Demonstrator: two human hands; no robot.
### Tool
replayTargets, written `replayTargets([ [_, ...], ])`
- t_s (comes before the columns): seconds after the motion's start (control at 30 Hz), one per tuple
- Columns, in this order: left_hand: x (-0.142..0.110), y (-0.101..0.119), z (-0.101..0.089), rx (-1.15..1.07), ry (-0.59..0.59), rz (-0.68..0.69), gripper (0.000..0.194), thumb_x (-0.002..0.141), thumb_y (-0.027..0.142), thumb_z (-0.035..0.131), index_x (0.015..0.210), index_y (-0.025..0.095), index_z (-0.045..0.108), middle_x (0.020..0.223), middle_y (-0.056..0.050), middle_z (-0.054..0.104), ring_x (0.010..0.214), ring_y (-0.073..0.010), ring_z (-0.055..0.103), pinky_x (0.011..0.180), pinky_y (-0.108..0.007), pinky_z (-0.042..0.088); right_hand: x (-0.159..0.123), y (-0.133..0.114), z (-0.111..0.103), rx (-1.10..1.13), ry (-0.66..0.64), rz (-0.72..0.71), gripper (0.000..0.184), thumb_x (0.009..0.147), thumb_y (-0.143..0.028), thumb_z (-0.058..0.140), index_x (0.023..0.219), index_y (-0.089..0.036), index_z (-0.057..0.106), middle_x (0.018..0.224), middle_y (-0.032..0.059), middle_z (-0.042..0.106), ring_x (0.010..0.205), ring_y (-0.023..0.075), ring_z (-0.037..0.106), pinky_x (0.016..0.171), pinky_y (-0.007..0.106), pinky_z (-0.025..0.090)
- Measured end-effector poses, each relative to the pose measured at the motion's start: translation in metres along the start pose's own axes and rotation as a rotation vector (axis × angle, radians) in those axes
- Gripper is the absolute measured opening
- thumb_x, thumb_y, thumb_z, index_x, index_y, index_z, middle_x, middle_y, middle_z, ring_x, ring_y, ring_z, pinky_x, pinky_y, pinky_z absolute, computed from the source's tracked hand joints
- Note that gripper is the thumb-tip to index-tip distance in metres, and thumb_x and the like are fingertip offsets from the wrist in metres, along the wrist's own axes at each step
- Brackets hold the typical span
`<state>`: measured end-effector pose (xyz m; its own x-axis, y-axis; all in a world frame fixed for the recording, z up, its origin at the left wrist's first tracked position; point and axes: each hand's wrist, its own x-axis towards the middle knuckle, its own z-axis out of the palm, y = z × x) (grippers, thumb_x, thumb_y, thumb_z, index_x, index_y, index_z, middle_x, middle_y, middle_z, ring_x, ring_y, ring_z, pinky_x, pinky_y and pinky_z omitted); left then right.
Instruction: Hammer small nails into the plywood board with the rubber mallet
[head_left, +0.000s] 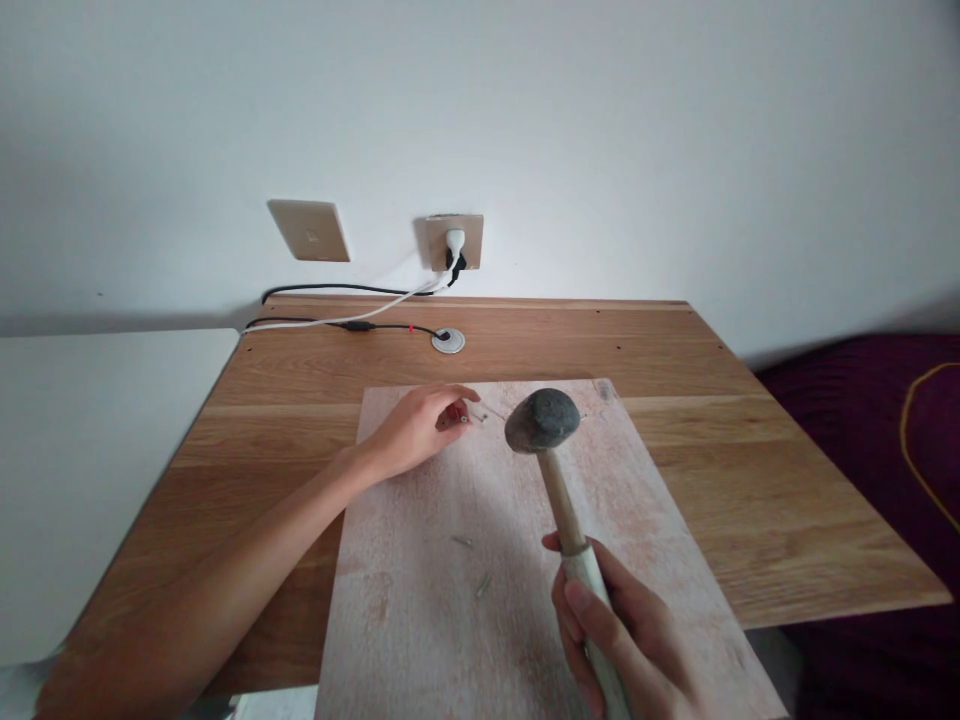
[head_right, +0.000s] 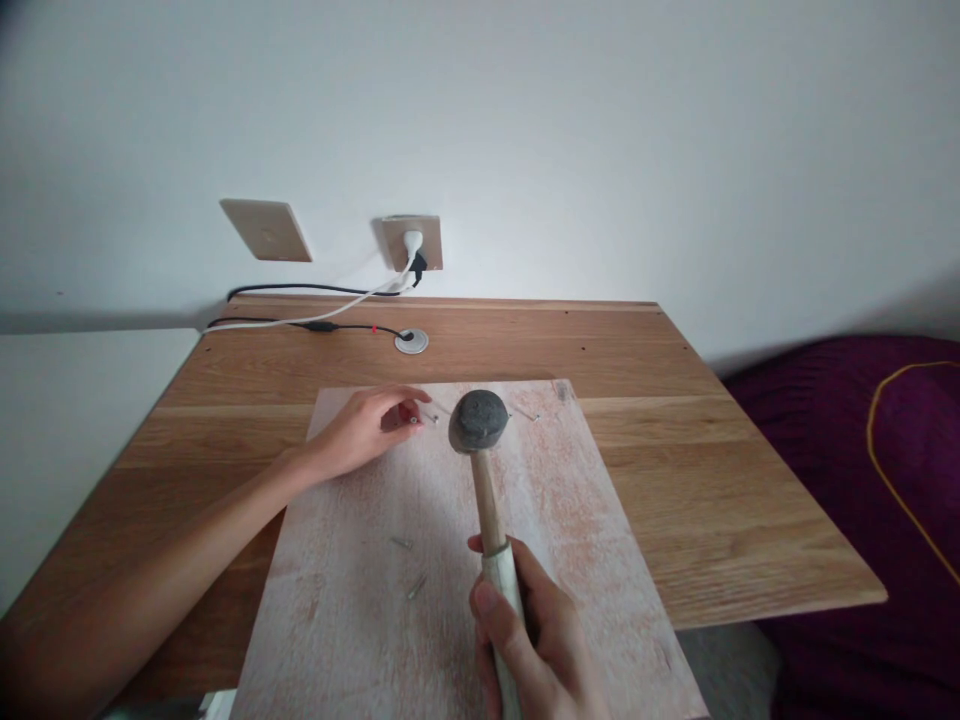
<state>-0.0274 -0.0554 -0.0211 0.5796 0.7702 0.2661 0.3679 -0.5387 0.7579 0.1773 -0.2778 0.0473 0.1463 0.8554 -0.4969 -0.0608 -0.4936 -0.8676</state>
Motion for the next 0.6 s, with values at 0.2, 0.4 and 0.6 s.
replayTargets([
  [0.2,0.001,-0.002,-0.002,-0.043,0.007,-0.016,0.024,0.090,0.017,0.075,0.114,0.019,0.074,0.096,-0.002,0.074,0.083,-0.0154,0.068,0.085,-0.031,0.056,0.018,-0.009,0.009,-0.029,-0.104,-0.065,0.067,0.096,-0.071,0.064,0.131,-0.015,0.054,0.065,-0.0078,0.053,0.046,0.0093,0.044,0.050,0.028,0.032],
  [0.4,0.003,0.001,-0.005,-0.037,-0.010,0.008,0.015,0.089,0.014,0.073,0.104,0.019,0.073,0.097,-0.001,0.071,0.084,-0.0144,0.065,0.083,-0.028,0.053,0.025,-0.017,0.016,-0.097,-0.127,-0.071,0.065,0.100,-0.067,0.061,0.136,-0.014,0.054,0.060,-0.0084,0.053,0.050,0.0118,0.046,0.054,0.028,0.037],
  [0.6,0.002,0.001,-0.006,-0.019,-0.023,0.016,0.013,0.090,0.014,0.069,0.101,0.020,0.072,0.086,0.001,0.070,0.079,-0.0140,0.063,0.078,-0.027,0.051,0.031,-0.014,0.017,-0.133,-0.158,-0.074,0.070,0.100,-0.068,0.058,0.139,-0.011,0.051,0.059,-0.0086,0.054,0.049,0.0121,0.046,0.056,0.030,0.037],
])
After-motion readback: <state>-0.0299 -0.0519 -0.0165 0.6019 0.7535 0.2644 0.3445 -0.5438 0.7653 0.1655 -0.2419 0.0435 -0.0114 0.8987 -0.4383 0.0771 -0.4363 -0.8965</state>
